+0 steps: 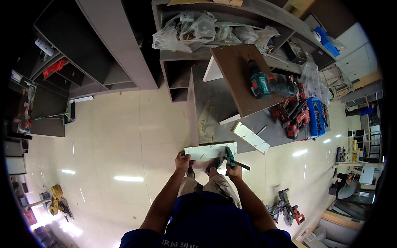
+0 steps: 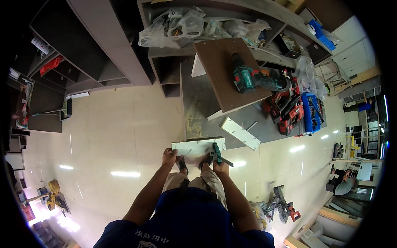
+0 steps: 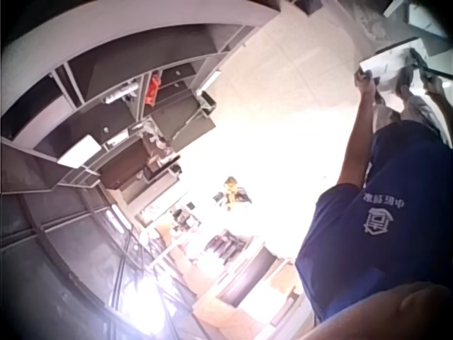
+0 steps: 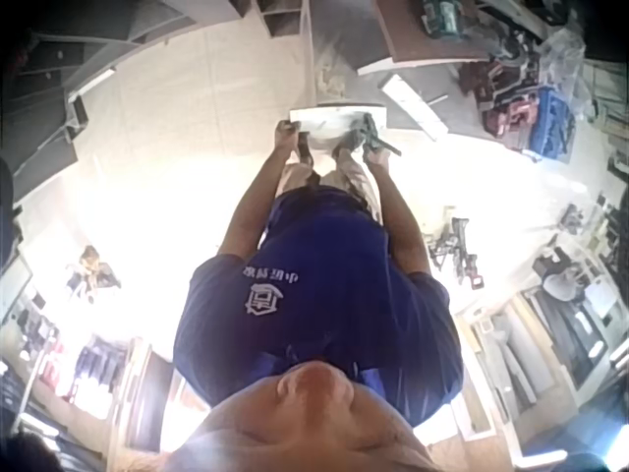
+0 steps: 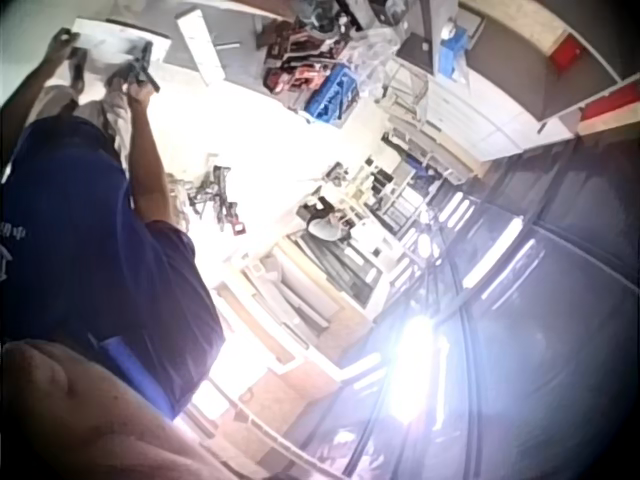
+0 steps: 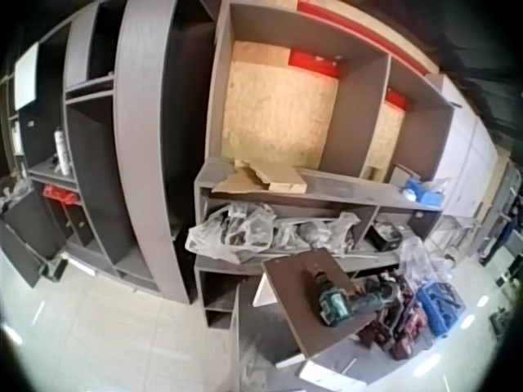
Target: The person assembles a cabinet by drilling pilot holes and driving screws into wooden panels using a cordless drill. They then use a jigsaw to cut a rectangular opening in a panel, clamping it to a workbench for stability. The person handles multiple cabinet parts and tools throughout the process.
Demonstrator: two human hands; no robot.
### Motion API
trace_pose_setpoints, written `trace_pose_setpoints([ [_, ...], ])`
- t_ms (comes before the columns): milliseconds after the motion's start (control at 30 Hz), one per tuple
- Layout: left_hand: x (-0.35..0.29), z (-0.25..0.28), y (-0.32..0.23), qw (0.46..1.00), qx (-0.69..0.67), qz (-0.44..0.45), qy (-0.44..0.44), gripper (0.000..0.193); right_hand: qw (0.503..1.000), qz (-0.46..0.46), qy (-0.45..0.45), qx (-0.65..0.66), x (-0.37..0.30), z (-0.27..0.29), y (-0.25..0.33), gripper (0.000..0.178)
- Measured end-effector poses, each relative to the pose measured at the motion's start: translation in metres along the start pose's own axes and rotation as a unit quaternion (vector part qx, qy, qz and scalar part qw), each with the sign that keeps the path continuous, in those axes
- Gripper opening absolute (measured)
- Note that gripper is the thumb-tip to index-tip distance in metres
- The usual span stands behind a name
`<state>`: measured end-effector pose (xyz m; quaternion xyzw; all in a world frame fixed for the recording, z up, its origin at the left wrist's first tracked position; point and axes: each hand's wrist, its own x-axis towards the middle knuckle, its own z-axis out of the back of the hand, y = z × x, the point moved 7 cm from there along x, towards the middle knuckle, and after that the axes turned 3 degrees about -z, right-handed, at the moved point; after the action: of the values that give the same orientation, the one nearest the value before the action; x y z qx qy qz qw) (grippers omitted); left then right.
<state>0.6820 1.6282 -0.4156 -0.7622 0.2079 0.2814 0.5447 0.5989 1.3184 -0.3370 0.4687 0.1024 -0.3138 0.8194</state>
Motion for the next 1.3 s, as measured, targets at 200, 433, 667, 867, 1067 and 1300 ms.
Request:
trace_pose_setpoints([
  [200, 0.001, 0.001, -0.005, 1.000, 0.018, -0.012, -0.003, 0.031, 0.995, 0.096, 0.003, -0.010, -0.002, 0.004, 0.021, 0.020],
  [433, 0.006, 0.007, 0.007, 0.999, 0.036, -0.012, -0.004, 0.030, 0.996, 0.067, -0.012, -0.050, -0.003, 0.003, 0.015, 0.022],
  [667, 0.016, 0.005, 0.021, 1.000, 0.026, -0.015, -0.007, 0.035, 0.999, -0.034, -0.001, 0.016, 0.014, -0.002, -0.034, 0.022],
  [867, 0.003, 0.000, 0.019, 0.999, 0.018, 0.036, -0.009, 0.038, 0.993, -0.021, -0.063, -0.102, 0.005, 0.005, -0.025, 0.039],
  [1067, 0.013, 0.014, 0.004, 1.000, 0.011, 0.027, -0.006, 0.040, 0.990, -0.120, 0.079, 0.000, 0.008, -0.014, -0.012, 0.045],
  [1300, 0.020, 0.027, -0.001, 0.999, 0.037, 0.039, 0.010, 0.047, 0.990, -0.124, 0.019, -0.066, -0.007, -0.004, 0.016, 0.046],
])
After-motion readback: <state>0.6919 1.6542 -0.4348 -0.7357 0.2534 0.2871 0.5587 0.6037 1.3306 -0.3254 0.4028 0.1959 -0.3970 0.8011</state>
